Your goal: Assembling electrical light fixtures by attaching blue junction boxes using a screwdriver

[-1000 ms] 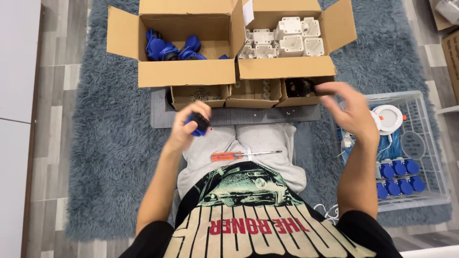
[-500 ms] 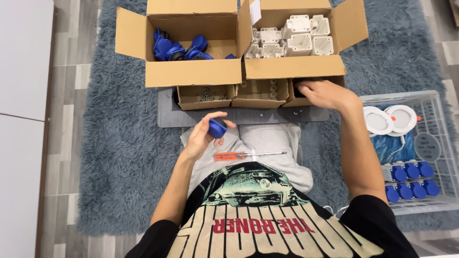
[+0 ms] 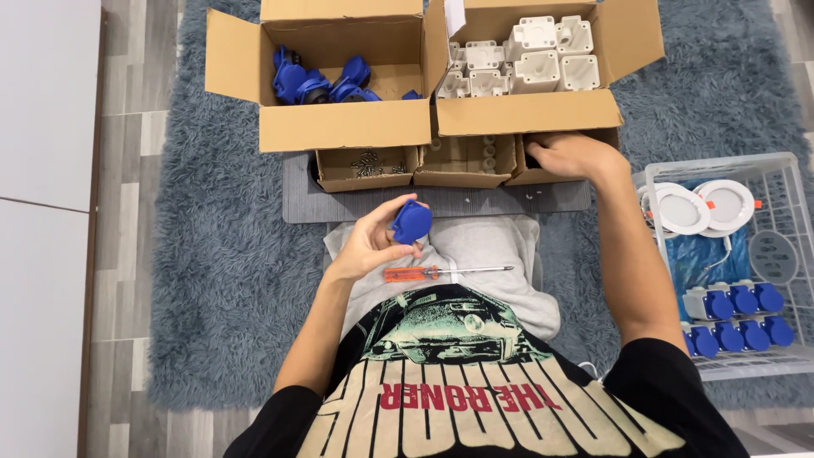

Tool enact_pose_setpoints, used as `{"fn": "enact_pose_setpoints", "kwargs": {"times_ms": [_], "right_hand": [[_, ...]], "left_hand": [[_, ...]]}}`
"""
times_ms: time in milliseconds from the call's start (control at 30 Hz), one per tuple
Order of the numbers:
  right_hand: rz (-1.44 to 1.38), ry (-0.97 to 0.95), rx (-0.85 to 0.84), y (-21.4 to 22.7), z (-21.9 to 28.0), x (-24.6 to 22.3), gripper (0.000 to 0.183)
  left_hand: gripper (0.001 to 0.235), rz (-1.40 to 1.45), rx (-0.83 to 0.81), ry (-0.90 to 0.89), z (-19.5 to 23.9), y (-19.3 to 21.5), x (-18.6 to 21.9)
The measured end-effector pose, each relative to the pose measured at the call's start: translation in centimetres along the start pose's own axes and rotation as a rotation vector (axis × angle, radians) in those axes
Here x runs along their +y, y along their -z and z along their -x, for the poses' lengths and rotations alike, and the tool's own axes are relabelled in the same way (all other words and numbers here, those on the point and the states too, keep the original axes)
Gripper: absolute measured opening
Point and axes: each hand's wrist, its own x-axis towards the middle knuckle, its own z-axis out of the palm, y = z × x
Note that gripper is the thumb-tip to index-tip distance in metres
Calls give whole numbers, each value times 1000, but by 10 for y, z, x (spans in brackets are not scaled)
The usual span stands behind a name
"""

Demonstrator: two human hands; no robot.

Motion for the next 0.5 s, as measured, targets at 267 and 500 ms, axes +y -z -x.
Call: {"fn": "enact_pose_setpoints", "kwargs": {"times_ms": [267,500], "right_hand": [[-33,-20,27,0,7,-2,78],[-3,-25,25,4,13,-11,76]], "left_hand": [[90,-529,164,3,-6,-13,2],[77,-939,193,-135,-15,-9,-13]]}}
